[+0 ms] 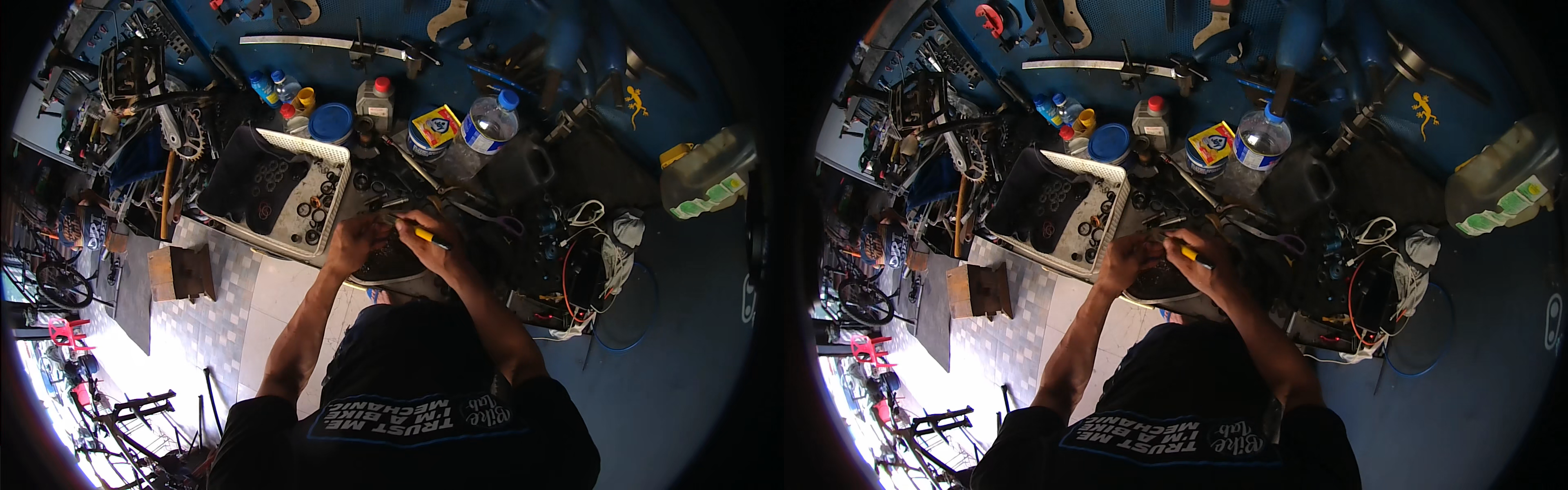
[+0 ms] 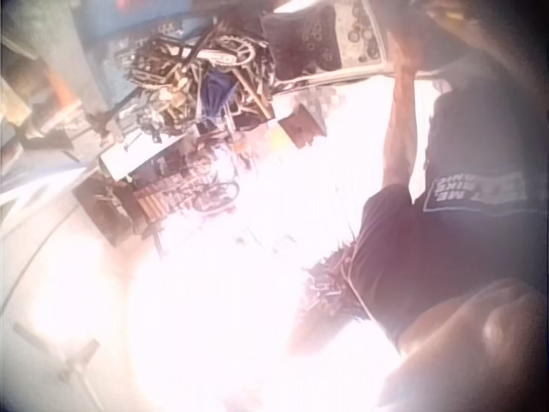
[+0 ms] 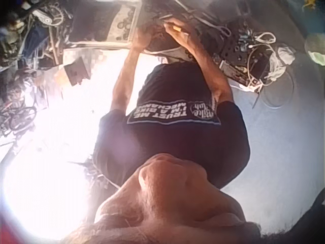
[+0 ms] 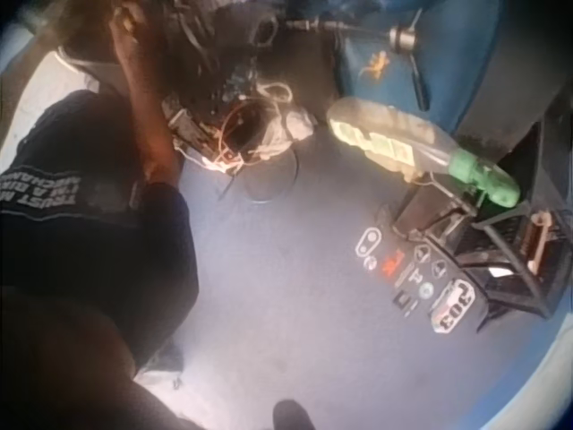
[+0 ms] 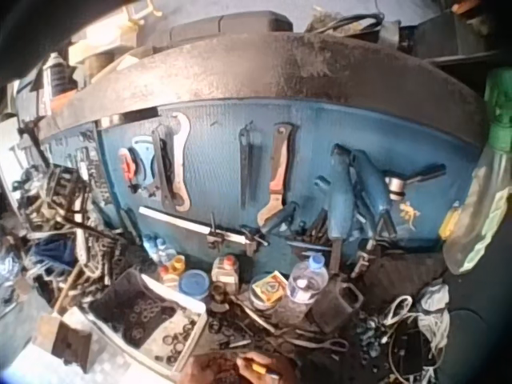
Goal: The person repeatedly picks small bicycle parts from a white basket, scrubs them with a yellow brush in a metal basin of dark liquid, and returns them to the basket. The process is repeated for multiple small components throughout the clip.
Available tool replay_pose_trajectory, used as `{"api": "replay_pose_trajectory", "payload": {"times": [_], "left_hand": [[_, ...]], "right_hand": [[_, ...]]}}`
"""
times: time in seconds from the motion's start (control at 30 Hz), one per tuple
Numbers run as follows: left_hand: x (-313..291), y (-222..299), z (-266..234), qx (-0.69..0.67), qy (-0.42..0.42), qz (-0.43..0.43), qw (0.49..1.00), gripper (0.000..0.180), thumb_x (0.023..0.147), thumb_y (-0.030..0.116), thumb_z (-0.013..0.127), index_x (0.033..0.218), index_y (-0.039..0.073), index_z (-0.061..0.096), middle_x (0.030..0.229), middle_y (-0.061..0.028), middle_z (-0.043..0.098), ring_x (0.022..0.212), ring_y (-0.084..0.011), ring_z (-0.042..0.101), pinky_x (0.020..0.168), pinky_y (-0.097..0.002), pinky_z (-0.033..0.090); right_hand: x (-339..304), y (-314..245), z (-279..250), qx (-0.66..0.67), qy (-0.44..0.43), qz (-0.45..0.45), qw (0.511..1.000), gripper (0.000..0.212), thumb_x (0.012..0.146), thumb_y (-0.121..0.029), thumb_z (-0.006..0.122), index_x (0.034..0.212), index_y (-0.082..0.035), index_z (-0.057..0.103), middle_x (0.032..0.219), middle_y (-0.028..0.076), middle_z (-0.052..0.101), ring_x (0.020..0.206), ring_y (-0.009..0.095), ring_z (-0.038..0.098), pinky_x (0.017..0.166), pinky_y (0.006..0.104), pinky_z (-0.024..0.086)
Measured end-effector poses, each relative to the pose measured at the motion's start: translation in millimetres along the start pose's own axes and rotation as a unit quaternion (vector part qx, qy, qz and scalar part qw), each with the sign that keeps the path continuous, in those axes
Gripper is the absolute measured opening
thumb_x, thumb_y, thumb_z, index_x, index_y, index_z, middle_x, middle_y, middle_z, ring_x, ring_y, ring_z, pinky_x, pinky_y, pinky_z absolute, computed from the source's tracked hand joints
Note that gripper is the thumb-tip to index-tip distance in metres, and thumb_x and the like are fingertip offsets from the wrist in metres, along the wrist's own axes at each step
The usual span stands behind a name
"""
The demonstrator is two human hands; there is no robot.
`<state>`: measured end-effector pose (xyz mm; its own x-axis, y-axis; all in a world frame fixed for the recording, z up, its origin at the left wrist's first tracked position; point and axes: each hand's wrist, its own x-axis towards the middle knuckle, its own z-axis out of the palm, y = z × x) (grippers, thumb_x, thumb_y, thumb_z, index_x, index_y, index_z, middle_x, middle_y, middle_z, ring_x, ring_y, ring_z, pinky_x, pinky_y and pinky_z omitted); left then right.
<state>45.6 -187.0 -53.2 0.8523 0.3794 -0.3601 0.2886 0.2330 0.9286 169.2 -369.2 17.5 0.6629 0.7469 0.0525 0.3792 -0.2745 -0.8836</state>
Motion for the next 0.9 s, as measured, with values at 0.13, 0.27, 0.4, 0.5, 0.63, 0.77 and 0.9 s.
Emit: {"api": "replay_pose_trajectory", "payload": {"times": [0.13,0.27,0.4,0.5,0.63,0.77,0.9], "left_hand": [[2,2,-3,0.009,0.001,0.014,1.000,0.032,0.110,0.002,0.054,0.139,-0.010,0.062,0.122,-0.0171,0.078,0.111,-0.0244,0.078,0.094,-0.0362,0.067],[4,4,3,0.021,0.020,0.027,0.999,0.031,0.109,0.000,0.056,0.137,-0.010,0.064,0.120,-0.0156,0.079,0.108,-0.0214,0.078,0.093,-0.0343,0.067],[3,14,-2,0.029,-0.004,0.042,0.999,0.032,0.111,0.003,0.054,0.139,-0.010,0.063,0.121,-0.0160,0.078,0.109,-0.0218,0.077,0.095,-0.0349,0.066],[4,16,0,0.030,-0.011,0.034,0.999,0.034,0.114,0.008,0.053,0.141,-0.011,0.061,0.122,-0.0170,0.077,0.112,-0.0225,0.076,0.097,-0.0356,0.065],[8,21,4,-0.090,0.008,0.027,0.996,0.036,0.114,0.012,0.056,0.143,-0.010,0.061,0.121,-0.0157,0.078,0.115,-0.0206,0.074,0.097,-0.0340,0.063],[9,22,3,-0.073,0.002,0.004,0.997,0.038,0.114,0.015,0.058,0.144,-0.009,0.061,0.124,-0.0157,0.077,0.116,-0.0218,0.074,0.097,-0.0336,0.063],[14,22,-1,-0.078,0.001,-0.013,0.997,0.037,0.114,0.015,0.058,0.144,-0.008,0.060,0.126,-0.0171,0.076,0.117,-0.0239,0.075,0.095,-0.0344,0.063]], "right_hand": [[-2,25,4,0.035,0.016,-0.007,0.999,0.022,0.104,-0.027,0.076,0.115,-0.008,0.075,0.087,0.014,0.076,0.082,0.021,0.078,0.072,0.0342,0.056],[0,-8,1,0.010,0.026,-0.016,0.999,0.023,0.105,-0.026,0.075,0.113,-0.005,0.074,0.087,0.014,0.075,0.082,0.022,0.077,0.073,0.0349,0.056],[-2,20,-2,0.029,0.038,0.022,0.999,0.021,0.105,-0.025,0.076,0.113,-0.004,0.074,0.084,0.013,0.072,0.079,0.020,0.073,0.074,0.0345,0.056],[-3,-5,1,0.150,0.047,0.065,0.985,0.019,0.104,-0.020,0.077,0.110,-0.003,0.073,0.083,0.011,0.072,0.079,0.012,0.070,0.074,0.0285,0.055],[-21,8,3,0.046,0.000,0.001,0.999,0.020,0.104,-0.018,0.077,0.114,-0.002,0.073,0.092,0.011,0.077,0.086,0.011,0.074,0.077,0.0274,0.057],[-23,-6,1,0.028,0.008,-0.031,0.999,0.022,0.104,-0.021,0.076,0.116,-0.003,0.075,0.093,0.011,0.078,0.086,0.012,0.075,0.076,0.0293,0.058],[-24,10,5,0.037,-0.017,-0.071,0.997,0.027,0.104,-0.025,0.077,0.122,-0.004,0.077,0.087,0.009,0.077,0.081,0.009,0.072,0.072,0.0279,0.056]]}}
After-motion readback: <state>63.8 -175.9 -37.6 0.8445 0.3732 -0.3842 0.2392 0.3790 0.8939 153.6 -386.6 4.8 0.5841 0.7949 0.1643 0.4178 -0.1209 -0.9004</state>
